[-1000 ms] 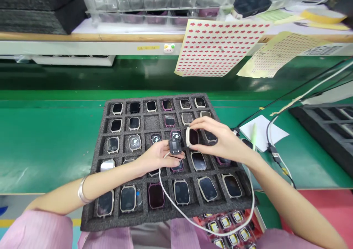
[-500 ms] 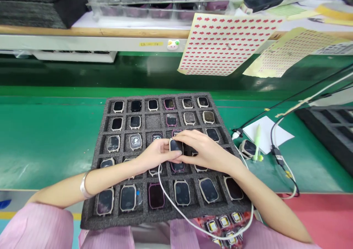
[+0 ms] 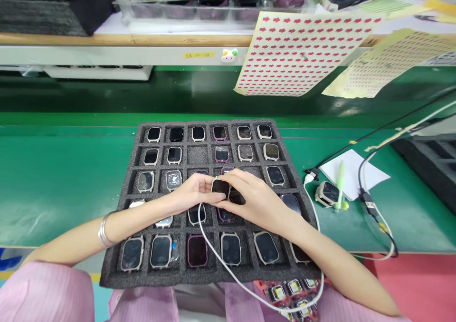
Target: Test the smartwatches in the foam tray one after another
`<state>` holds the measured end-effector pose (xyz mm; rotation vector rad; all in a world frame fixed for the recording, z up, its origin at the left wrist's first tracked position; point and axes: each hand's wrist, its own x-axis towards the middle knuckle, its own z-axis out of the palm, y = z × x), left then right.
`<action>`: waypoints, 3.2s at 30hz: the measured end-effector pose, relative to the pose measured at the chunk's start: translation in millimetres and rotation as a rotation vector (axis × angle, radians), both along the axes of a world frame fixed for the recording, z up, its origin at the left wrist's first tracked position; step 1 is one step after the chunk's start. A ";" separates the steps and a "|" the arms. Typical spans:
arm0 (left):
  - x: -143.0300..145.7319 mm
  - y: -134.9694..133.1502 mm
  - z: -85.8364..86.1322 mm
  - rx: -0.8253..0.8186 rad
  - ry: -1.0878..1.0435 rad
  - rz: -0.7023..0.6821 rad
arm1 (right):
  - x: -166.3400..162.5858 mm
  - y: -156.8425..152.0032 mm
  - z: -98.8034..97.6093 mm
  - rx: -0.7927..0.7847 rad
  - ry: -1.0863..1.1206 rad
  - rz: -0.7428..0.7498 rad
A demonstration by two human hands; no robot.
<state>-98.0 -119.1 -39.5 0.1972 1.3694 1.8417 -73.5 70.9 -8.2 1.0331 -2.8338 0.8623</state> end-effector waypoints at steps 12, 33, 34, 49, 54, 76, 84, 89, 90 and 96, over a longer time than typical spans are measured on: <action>1.7 -9.2 -0.5 0.049 -0.051 0.023 | -28.7 -0.5 -3.5 -0.028 -0.035 -0.113; 16.6 4.1 6.6 -0.132 0.197 0.143 | 1.2 0.7 -5.5 -0.029 -0.025 0.064; 17.6 5.5 7.2 -0.134 0.196 0.142 | 1.6 0.9 -5.7 -0.024 -0.010 0.059; 25.8 32.1 4.2 -0.191 0.233 -0.026 | -16.4 48.6 10.2 -0.152 -0.065 -0.036; 23.2 40.5 -7.6 -0.111 0.140 -0.021 | -20.8 78.2 10.0 0.162 -0.018 -0.068; 19.2 31.7 3.2 0.160 -0.014 -0.011 | -22.8 86.7 31.6 0.038 -0.184 -0.234; 18.1 23.9 -1.6 0.187 -0.040 -0.027 | 10.9 19.4 19.9 0.064 -0.031 -0.031; 18.4 27.0 -2.3 0.160 -0.055 0.010 | 4.9 20.2 16.5 0.170 0.088 0.011; 19.0 28.8 -2.5 0.146 -0.059 0.027 | 3.5 21.6 16.1 0.157 0.076 0.021; 20.9 41.5 -7.4 0.092 -0.051 0.131 | -3.0 27.5 3.2 -0.007 -0.132 0.040</action>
